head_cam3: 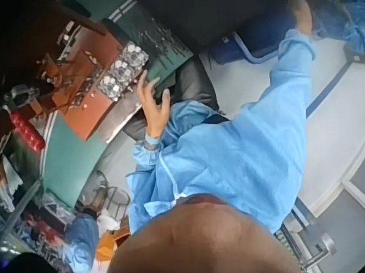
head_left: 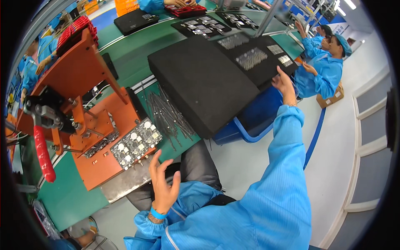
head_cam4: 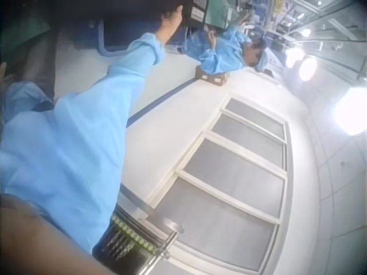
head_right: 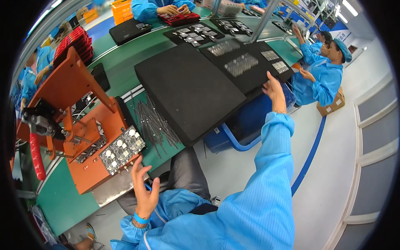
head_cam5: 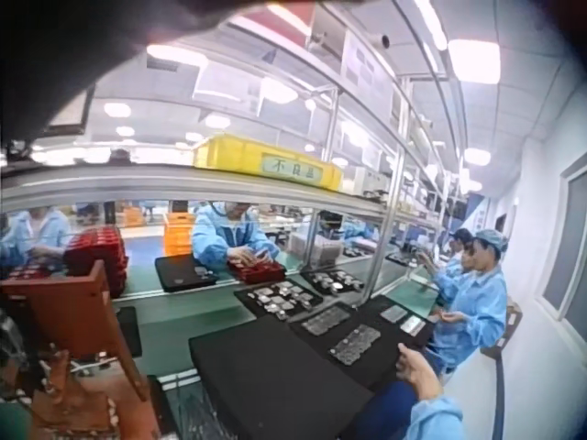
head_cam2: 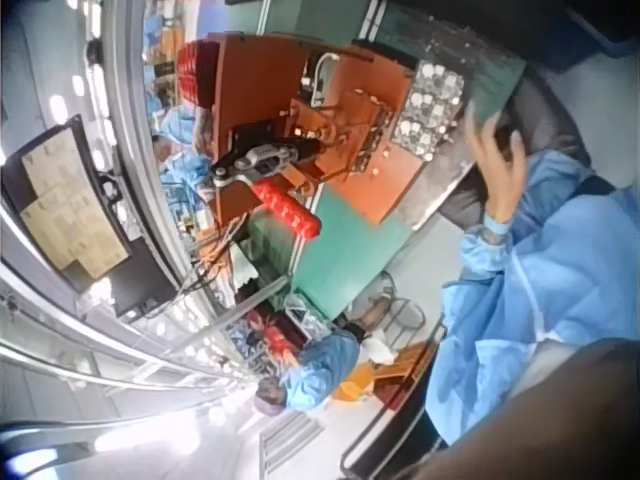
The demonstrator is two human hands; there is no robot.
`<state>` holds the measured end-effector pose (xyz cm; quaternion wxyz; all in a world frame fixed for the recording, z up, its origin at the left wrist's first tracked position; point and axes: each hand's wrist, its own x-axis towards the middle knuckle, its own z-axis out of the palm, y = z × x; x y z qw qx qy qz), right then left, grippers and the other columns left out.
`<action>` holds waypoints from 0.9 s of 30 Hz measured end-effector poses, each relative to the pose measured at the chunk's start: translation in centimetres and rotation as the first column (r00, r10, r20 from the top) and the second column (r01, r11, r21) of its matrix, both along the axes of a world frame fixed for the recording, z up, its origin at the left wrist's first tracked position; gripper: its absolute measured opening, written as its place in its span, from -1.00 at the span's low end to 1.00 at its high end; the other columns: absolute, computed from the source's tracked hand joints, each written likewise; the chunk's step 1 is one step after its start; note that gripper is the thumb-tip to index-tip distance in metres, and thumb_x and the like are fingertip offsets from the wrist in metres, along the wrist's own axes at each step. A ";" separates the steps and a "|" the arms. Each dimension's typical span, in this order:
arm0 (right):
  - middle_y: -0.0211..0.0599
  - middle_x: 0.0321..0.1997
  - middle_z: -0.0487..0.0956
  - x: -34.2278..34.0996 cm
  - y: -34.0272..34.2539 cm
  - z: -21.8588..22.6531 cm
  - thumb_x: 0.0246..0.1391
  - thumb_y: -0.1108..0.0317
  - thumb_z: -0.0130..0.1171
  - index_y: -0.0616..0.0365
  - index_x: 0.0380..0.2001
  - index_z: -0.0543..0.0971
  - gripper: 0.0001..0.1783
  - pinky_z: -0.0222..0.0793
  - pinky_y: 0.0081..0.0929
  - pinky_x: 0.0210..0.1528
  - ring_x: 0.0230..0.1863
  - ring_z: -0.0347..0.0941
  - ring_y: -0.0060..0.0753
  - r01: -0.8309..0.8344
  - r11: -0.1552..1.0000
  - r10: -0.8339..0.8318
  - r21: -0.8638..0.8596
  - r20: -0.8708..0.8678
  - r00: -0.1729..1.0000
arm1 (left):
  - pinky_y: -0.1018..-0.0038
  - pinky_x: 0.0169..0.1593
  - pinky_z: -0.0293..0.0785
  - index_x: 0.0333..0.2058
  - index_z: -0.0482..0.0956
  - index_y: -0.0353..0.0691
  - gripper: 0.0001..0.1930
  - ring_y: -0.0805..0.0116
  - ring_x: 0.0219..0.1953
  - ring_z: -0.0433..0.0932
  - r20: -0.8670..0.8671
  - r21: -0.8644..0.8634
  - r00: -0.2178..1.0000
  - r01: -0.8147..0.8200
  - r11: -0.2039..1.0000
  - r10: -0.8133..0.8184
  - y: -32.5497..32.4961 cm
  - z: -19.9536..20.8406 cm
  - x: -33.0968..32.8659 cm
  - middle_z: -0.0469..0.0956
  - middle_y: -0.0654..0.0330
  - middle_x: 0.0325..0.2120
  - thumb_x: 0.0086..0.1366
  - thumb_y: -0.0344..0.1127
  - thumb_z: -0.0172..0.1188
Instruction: The person takes circuit boards from a rack, places them into a press machine, and pulls the handle down. The person then separates the circuit boards by hand and stacks them onto a foam pad.
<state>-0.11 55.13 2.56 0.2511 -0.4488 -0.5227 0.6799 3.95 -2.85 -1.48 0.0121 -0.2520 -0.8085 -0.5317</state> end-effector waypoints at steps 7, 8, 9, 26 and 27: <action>-0.15 0.12 0.37 2.1 -34.5 2.7 0.04 0.50 0.05 0.20 0.11 0.37 -0.50 0.16 -0.34 0.21 0.16 0.29 -0.19 -0.185 0.551 0.561 0.813 -0.198 0.804 | 0.30 0.13 0.31 -0.15 0.48 -0.34 -0.77 0.10 0.05 0.45 0.288 0.109 0.908 -0.348 0.931 0.305 -9.7 -4.3 3.9 0.50 -0.04 -0.07 0.21 -0.44 0.12; -0.16 0.14 0.32 2.5 -39.7 0.9 -0.02 0.54 0.10 0.20 0.12 0.36 -0.45 0.32 -0.27 0.07 0.13 0.30 -0.27 -0.179 0.121 0.719 0.976 0.038 0.693 | 0.31 0.13 0.31 -0.14 0.48 -0.34 -0.78 0.13 0.03 0.46 0.331 0.128 0.880 -0.399 0.908 0.340 -11.1 -4.6 4.7 0.52 -0.03 -0.09 0.23 -0.43 0.11; -0.13 0.12 0.35 3.0 -45.2 0.9 -0.08 0.48 0.22 0.07 0.16 0.34 -0.35 0.26 -0.15 0.13 0.17 0.26 -0.18 -0.179 -0.019 0.852 0.984 0.110 0.512 | 0.34 0.09 0.36 -0.11 0.47 -0.34 -0.77 0.19 -0.04 0.52 0.294 0.073 0.869 -0.435 0.897 0.398 -12.2 -4.4 5.6 0.55 -0.03 -0.12 0.26 -0.41 0.10; -0.09 0.04 0.45 28.3 -77.9 -1.3 -0.20 0.61 0.09 0.14 -0.07 0.52 -0.51 0.33 -0.19 0.05 0.16 0.33 -0.02 0.269 0.009 -0.027 0.963 0.270 -0.963 | 0.46 -0.27 0.40 -0.08 0.40 -0.14 -0.63 0.48 -0.32 0.44 0.518 0.304 0.340 -0.931 0.203 0.785 -14.4 -11.7 18.0 0.49 0.26 -0.42 0.33 0.00 0.11; -0.12 -0.05 0.47 31.8 -77.3 -1.6 -0.25 0.58 0.10 0.18 -0.12 0.51 -0.53 0.32 -0.21 0.04 0.13 0.35 -0.07 0.244 0.059 -0.122 0.968 0.250 -0.961 | 0.44 -0.24 0.41 -0.07 0.40 -0.13 -0.64 0.46 -0.29 0.44 0.491 0.518 0.415 -0.846 0.126 0.766 -13.9 -13.6 17.9 0.49 0.24 -0.39 0.32 -0.02 0.12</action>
